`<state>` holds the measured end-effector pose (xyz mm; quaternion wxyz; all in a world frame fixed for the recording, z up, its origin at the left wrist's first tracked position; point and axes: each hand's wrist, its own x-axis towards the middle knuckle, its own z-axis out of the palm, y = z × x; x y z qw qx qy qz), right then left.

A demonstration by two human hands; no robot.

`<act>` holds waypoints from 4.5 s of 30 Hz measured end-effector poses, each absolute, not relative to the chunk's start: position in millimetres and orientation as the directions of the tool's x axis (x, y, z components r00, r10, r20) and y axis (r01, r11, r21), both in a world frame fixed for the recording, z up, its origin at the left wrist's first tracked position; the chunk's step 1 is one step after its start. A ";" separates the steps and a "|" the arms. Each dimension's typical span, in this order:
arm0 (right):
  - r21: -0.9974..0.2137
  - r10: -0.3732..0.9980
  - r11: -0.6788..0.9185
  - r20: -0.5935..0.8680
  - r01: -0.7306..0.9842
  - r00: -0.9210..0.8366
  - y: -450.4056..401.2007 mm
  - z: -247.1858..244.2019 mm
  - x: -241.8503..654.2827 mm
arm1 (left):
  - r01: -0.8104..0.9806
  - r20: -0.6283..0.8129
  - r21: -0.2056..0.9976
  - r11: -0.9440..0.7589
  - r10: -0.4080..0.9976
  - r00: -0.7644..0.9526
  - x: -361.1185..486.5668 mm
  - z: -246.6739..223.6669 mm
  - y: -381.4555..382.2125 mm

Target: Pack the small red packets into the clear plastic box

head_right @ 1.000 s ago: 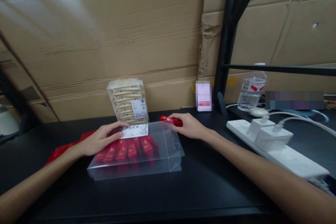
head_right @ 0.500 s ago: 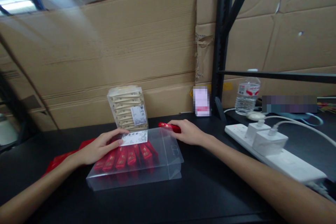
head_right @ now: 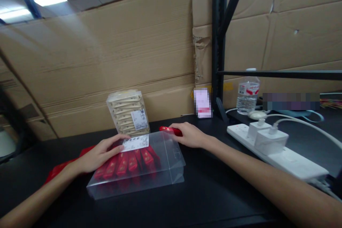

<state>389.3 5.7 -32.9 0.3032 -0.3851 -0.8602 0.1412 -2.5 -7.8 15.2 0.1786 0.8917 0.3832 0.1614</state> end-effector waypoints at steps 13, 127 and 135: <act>-0.503 0.744 0.667 0.405 0.550 -0.531 5.2 -33.6 389.1 | 0.600 0.166 0.448 -0.663 0.721 0.673 -0.5 15.9 -9.8; -0.407 0.755 0.655 0.330 0.637 -0.566 4.0 -34.7 398.0 | 0.596 0.161 0.413 -0.689 0.699 0.697 5.8 14.9 -7.5; -0.382 0.757 0.654 0.321 0.653 -0.570 4.4 -34.5 399.6 | 0.610 0.152 0.395 -0.687 0.704 0.694 6.4 14.9 -6.6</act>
